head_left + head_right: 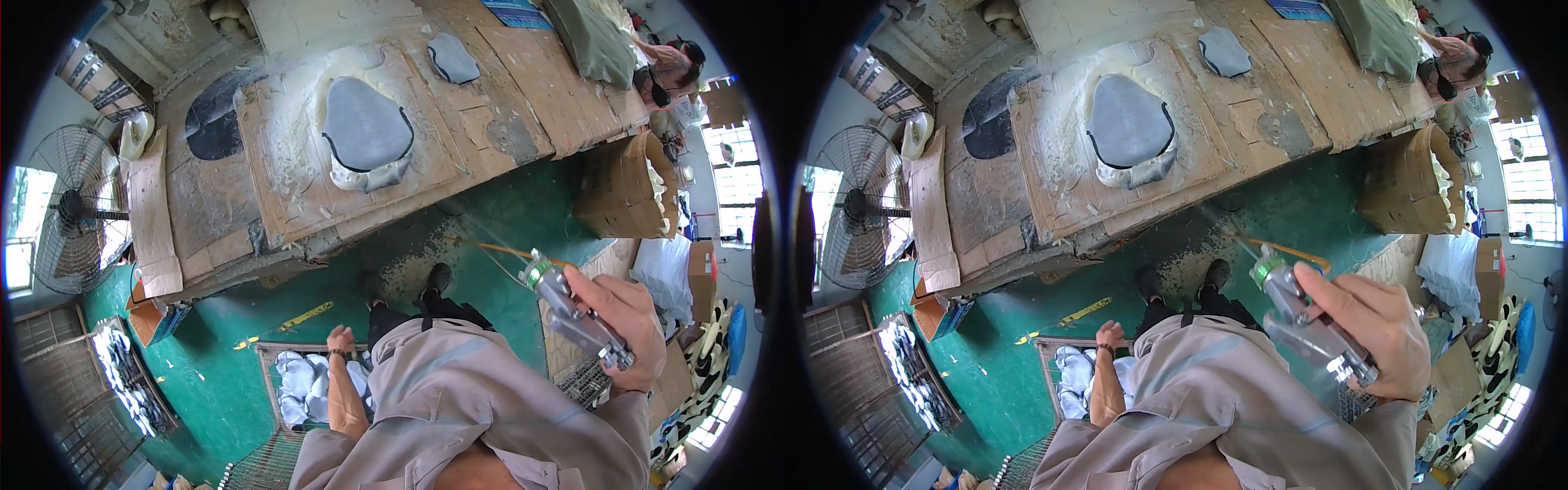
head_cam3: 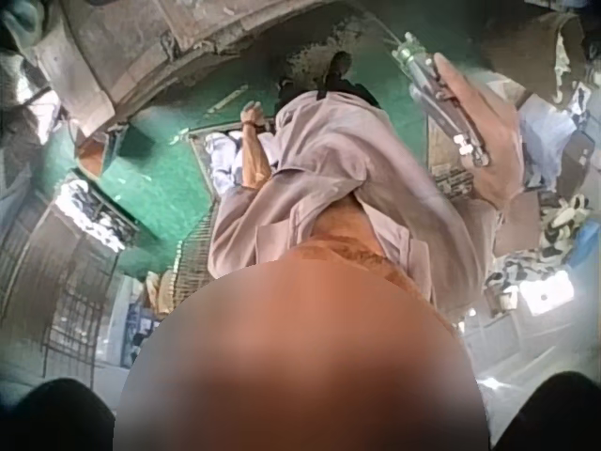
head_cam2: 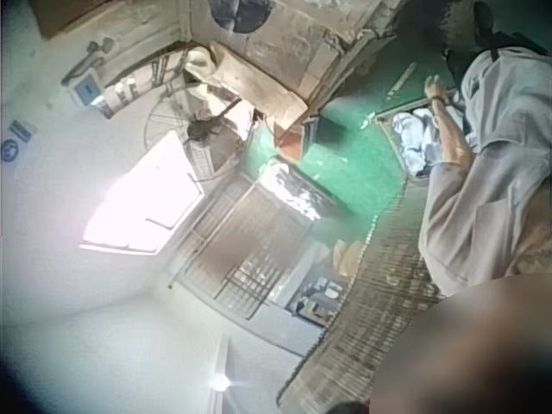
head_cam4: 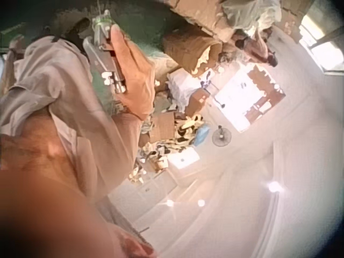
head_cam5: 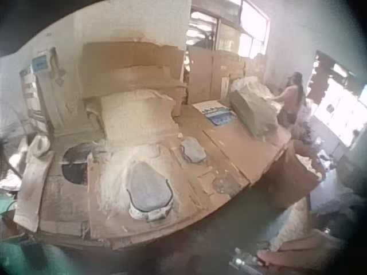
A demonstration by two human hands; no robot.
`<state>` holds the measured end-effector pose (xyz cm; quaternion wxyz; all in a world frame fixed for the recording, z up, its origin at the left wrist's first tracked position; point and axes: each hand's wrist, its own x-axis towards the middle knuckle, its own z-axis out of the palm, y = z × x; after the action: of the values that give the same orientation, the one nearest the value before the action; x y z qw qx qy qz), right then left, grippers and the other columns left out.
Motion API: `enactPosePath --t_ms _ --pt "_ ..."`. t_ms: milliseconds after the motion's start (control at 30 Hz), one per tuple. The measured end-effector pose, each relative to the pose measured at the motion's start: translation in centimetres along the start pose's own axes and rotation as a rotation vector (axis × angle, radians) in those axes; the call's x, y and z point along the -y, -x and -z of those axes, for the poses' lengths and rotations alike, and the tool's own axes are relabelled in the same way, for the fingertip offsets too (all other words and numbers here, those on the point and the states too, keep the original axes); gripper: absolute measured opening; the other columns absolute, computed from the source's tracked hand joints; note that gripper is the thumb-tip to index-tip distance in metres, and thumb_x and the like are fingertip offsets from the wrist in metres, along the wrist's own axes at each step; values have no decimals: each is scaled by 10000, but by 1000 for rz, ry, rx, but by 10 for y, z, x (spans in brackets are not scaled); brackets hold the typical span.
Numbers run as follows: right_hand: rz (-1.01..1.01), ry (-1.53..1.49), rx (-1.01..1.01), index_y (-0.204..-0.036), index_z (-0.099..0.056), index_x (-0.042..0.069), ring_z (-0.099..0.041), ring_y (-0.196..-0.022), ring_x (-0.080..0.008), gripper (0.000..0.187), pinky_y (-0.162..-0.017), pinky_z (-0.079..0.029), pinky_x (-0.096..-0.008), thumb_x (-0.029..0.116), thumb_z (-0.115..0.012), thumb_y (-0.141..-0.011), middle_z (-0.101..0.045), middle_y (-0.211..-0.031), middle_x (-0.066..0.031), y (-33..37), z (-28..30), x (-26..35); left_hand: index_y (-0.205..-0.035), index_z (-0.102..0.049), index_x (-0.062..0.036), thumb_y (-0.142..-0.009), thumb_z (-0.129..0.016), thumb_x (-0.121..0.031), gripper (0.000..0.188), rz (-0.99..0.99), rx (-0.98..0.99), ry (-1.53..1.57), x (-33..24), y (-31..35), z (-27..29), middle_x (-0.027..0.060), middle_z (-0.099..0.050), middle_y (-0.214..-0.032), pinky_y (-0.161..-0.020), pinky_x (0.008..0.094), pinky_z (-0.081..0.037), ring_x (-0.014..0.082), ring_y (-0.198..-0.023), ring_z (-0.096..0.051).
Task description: Apply adhesive or a coating to shoe components using a spray gun and organize them into a drying rack.
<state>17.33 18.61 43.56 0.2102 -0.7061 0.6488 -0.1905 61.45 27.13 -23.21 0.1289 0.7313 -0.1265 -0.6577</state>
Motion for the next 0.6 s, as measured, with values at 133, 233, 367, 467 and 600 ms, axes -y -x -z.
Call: enactPosePath --t_ms 133,233,367,467,600 --pt "-243 -28 -194 -1326 -640 0 -659 -813 -247 624 -755 -492 -305 121 -751 -724 -688 -937 -144 1 -16 17 -1350 -573 -64 -847 -779 -147 550 -66 2 48 -58 -2 -7 53 -690 -1051 -712 427 -563 243 -861 -691" --pt "-225 -69 -229 -1330 -641 9 -663 -825 -250 617 -781 -497 -308 115 -753 -733 -688 -959 -153 -1 -21 30 -1346 -582 -77 -858 -771 -171 532 -131 26 -6 -76 -8 -4 46 -694 -1035 -719 406 -568 215 -828 -690" --pt "-204 -25 -231 -1319 -647 1 -670 -818 -247 571 -781 -498 -308 97 -731 -761 -696 -957 -157 -4 -32 54 -1340 -611 -73 -876 -762 -189 501 -131 18 -18 -70 -20 3 61 -707 -975 -687 369 -588 181 -824 -688" --pt "-1 104 -133 -1348 -599 -36 -672 -761 -280 615 -703 -517 -344 51 -704 -748 -681 -904 -158 -9 -37 71 -1313 -625 -85 -862 -777 -182 486 -70 24 -17 -56 -23 12 44 -695 -972 -705 404 -581 194 -825 -687" --pt "18 176 -143 -1375 -566 -49 -676 -741 -297 671 -668 -527 -364 22 -712 -724 -674 -885 -161 -12 -47 100 -1322 -610 -83 -885 -737 -139 459 0 23 10 -31 -20 23 54 -702 -995 -728 462 -574 223 -836 -687"
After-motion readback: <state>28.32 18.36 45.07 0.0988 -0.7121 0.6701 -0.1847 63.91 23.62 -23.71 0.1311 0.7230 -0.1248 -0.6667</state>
